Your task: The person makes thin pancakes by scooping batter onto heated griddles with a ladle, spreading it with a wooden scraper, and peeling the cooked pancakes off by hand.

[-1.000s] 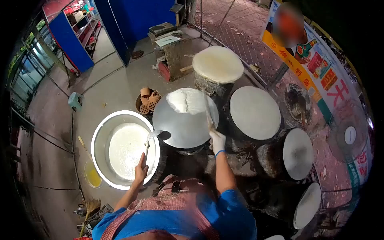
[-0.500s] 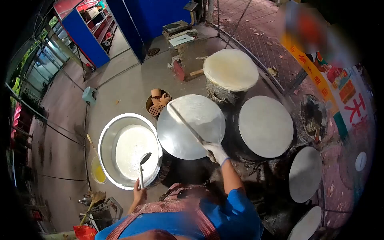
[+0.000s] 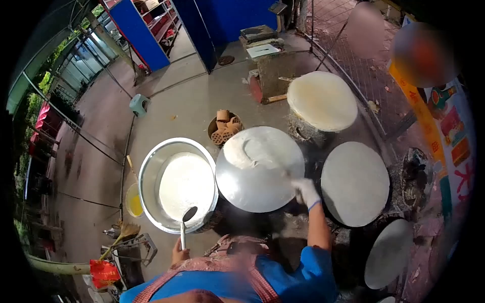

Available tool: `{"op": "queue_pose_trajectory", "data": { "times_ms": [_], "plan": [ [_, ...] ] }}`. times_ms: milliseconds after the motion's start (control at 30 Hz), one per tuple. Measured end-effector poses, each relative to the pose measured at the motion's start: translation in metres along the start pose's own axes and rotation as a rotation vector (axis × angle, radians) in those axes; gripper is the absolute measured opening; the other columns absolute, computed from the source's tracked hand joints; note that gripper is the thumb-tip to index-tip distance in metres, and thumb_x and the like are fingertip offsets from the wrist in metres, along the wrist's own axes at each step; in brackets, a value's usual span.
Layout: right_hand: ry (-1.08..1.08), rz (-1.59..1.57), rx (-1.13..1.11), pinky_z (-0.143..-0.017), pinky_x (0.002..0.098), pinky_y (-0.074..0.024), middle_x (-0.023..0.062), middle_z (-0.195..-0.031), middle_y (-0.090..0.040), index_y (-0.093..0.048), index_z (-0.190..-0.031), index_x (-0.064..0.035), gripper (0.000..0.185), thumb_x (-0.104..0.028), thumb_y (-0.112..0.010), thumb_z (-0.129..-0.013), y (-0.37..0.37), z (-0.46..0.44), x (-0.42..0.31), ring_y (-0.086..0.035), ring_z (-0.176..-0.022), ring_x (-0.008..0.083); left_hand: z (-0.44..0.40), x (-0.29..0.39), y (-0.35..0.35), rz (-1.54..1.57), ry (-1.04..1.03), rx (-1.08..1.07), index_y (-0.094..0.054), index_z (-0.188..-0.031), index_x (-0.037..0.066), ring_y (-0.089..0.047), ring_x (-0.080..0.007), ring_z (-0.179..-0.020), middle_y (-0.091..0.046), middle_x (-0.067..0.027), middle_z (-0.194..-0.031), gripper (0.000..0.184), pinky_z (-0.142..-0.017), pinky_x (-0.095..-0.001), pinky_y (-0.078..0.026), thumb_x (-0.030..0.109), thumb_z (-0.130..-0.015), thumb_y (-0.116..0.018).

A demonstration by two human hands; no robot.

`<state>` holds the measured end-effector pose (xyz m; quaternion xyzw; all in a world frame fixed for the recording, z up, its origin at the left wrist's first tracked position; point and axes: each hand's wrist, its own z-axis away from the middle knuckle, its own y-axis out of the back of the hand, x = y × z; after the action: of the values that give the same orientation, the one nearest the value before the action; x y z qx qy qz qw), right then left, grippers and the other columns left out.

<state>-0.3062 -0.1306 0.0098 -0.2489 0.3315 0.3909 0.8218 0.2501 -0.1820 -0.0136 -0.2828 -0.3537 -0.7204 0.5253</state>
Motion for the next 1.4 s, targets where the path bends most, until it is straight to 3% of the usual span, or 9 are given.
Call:
{"op": "queue_pose_trajectory", "data": {
  "times_ms": [300,467,667,700,800,833,900,1233,1400],
  "plan": [
    [-0.160,0.167,-0.225,-0.030,0.0257,-0.0233,0.0053,-0.046,-0.047,-0.061,-0.069,-0.0011,0.016,-0.016,-0.064,-0.075,-0.005,0.012,0.015,-0.037,-0.030,0.0116,0.001,-0.035,0.007,0.055,0.053,0.102,-0.032,-0.135,0.016,-0.045,-0.0115,-0.044,-0.049,-0.0040,-0.061,0.069,-0.037,-0.0262,-0.034,-0.009,-0.074,-0.051],
    [0.349,0.018,-0.052,-0.032,0.0256,-0.0288,0.0030,-0.048,-0.049,-0.058,-0.063,-0.0055,0.022,-0.024,-0.066,-0.072,-0.019,-0.068,-0.032,-0.043,-0.034,0.0123,0.020,-0.036,0.007,0.038,0.021,0.133,-0.033,-0.135,0.016,-0.046,-0.0122,-0.045,-0.049,-0.0037,-0.062,0.069,-0.038,-0.0260,-0.035,-0.009,-0.073,-0.052],
    [-0.189,0.370,-0.303,-0.029,0.0269,-0.0235,0.0061,-0.046,-0.048,-0.062,-0.071,-0.0011,0.018,-0.019,-0.064,-0.072,0.019,-0.041,0.003,-0.039,-0.030,0.0125,0.021,-0.067,0.019,0.109,0.054,0.168,-0.032,-0.135,0.016,-0.045,-0.0126,-0.045,-0.048,-0.0030,-0.062,0.069,-0.038,-0.0265,-0.035,-0.009,-0.074,-0.050],
    [-0.166,0.406,-0.380,-0.032,0.0238,-0.0256,0.0038,-0.055,-0.054,-0.065,-0.098,-0.0006,0.026,-0.013,-0.061,-0.076,0.035,-0.027,0.005,-0.042,-0.037,0.0087,0.026,-0.053,0.013,0.127,0.085,0.173,-0.031,-0.135,0.016,-0.045,-0.0126,-0.045,-0.048,-0.0030,-0.062,0.069,-0.037,-0.0268,-0.034,-0.009,-0.074,-0.050],
    [-0.147,0.759,-0.133,-0.033,0.0229,-0.0277,0.0057,-0.062,-0.061,-0.068,-0.093,-0.0007,0.024,-0.014,-0.063,-0.073,0.010,-0.015,-0.044,-0.042,-0.037,0.0084,0.030,-0.063,0.014,0.116,0.059,0.221,-0.030,-0.136,0.014,-0.045,-0.0118,-0.045,-0.048,-0.0033,-0.062,0.071,-0.037,-0.0268,-0.034,-0.010,-0.073,-0.050],
    [0.116,0.298,-0.212,-0.034,0.0238,-0.0288,0.0047,-0.058,-0.058,-0.068,-0.084,-0.0006,0.021,-0.018,-0.066,-0.073,0.008,-0.038,-0.041,-0.042,-0.037,0.0080,0.037,-0.053,0.013,0.122,0.062,0.219,-0.031,-0.136,0.014,-0.045,-0.0117,-0.045,-0.047,-0.0031,-0.061,0.071,-0.037,-0.0267,-0.034,-0.010,-0.072,-0.051],
    [0.439,0.236,-0.089,-0.034,0.0262,-0.0287,0.0035,-0.053,-0.053,-0.063,-0.069,-0.0028,0.020,-0.022,-0.067,-0.072,-0.026,-0.107,-0.036,-0.042,-0.038,0.0100,0.041,-0.052,0.014,0.069,0.074,0.251,-0.031,-0.136,0.014,-0.044,-0.0117,-0.045,-0.047,-0.0029,-0.060,0.071,-0.037,-0.0264,-0.034,-0.010,-0.072,-0.051],
    [-0.193,0.522,-0.339,-0.030,0.0257,-0.0248,0.0066,-0.050,-0.053,-0.065,-0.077,0.0000,0.018,-0.016,-0.066,-0.068,0.054,-0.024,-0.027,-0.040,-0.032,0.0102,0.044,-0.073,0.015,0.201,0.164,0.309,-0.031,-0.135,0.018,-0.043,-0.0113,-0.042,-0.046,-0.0036,-0.060,0.071,-0.036,-0.0249,-0.033,-0.011,-0.073,-0.048],
    [0.232,0.430,-0.206,-0.031,0.0286,-0.0261,0.0039,-0.047,-0.049,-0.063,-0.069,-0.0014,0.017,-0.018,-0.067,-0.068,-0.053,-0.063,-0.082,-0.039,-0.032,0.0116,0.050,-0.074,0.030,0.144,0.086,0.254,-0.032,-0.134,0.015,-0.043,-0.0102,-0.044,-0.046,-0.0021,-0.062,0.070,-0.037,-0.0246,-0.033,-0.011,-0.072,-0.049]
  ]
}}
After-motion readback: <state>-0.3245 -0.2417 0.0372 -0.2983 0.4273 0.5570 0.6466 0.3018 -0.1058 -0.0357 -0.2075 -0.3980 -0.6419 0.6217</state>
